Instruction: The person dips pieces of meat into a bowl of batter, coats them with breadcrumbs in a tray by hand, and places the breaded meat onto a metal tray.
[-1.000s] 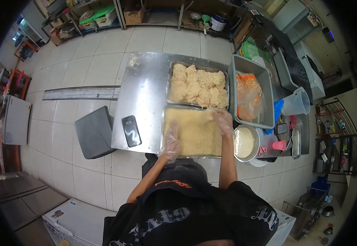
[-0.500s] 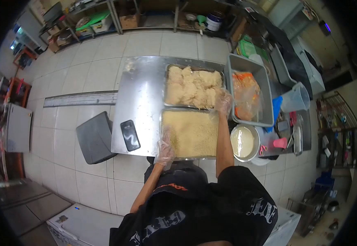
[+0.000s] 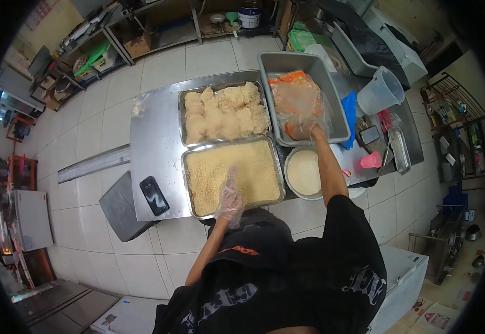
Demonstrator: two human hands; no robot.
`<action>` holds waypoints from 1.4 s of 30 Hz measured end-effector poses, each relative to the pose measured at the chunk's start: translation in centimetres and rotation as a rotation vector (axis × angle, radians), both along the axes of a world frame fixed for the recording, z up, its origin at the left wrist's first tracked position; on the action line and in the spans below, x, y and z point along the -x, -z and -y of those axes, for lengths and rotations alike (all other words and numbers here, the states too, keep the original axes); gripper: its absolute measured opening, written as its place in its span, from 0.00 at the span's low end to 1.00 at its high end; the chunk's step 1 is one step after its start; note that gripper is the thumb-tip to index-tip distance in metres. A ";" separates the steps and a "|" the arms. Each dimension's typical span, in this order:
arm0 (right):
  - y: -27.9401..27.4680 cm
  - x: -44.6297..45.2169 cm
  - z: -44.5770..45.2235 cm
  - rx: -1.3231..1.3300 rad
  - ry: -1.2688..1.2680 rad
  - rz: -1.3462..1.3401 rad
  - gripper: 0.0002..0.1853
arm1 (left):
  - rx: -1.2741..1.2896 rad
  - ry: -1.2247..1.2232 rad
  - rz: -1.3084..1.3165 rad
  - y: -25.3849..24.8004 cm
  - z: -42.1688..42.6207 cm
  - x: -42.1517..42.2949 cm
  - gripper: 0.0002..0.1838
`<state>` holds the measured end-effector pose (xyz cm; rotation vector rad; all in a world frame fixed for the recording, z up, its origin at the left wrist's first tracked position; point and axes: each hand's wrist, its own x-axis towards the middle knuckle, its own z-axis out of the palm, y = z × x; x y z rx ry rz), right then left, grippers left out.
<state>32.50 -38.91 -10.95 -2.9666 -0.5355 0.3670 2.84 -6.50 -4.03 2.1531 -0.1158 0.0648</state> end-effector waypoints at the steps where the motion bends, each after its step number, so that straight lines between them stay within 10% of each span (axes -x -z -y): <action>1: 0.3 -0.2 -0.2 0.038 -0.062 -0.054 0.12 | 0.026 -0.036 0.028 0.3 0.9 0.0 0.36; 6: 1.0 -1.0 -0.4 0.203 -0.287 -0.082 0.14 | -0.195 0.105 -0.086 15.2 1.5 2.9 0.24; 10: 0.2 -1.7 -0.4 0.320 -0.462 -0.046 0.15 | -0.123 0.246 -0.520 6.0 4.4 1.1 0.23; 12: -0.7 -2.0 0.4 0.362 -0.508 -0.012 0.16 | -0.221 -0.118 0.147 4.1 6.9 -0.8 0.32; 18: -5.7 -0.4 3.2 0.308 -0.527 0.185 0.19 | 0.180 -0.054 -0.006 2.1 8.1 -2.3 0.41; 22: -9.5 3.2 4.3 -0.153 -0.287 0.133 0.20 | 0.195 0.049 0.089 3.9 9.0 -2.5 0.38; 25: -9.4 7.1 6.0 -1.090 0.082 -0.356 0.30 | 0.641 0.052 0.011 0.5 11.3 -4.8 0.34; 32: -14.0 18.3 1.2 -1.357 0.340 -0.660 0.25 | 1.596 0.160 -0.679 -4.5 15.2 -6.5 0.39; 38: -8.5 23.1 4.5 -1.183 0.600 -0.299 0.14 | 1.257 0.198 -0.806 4.9 17.5 -6.0 0.21; 42: -3.6 24.5 5.3 -0.932 0.626 0.044 0.11 | 0.363 0.362 -0.265 8.9 18.6 -6.8 0.18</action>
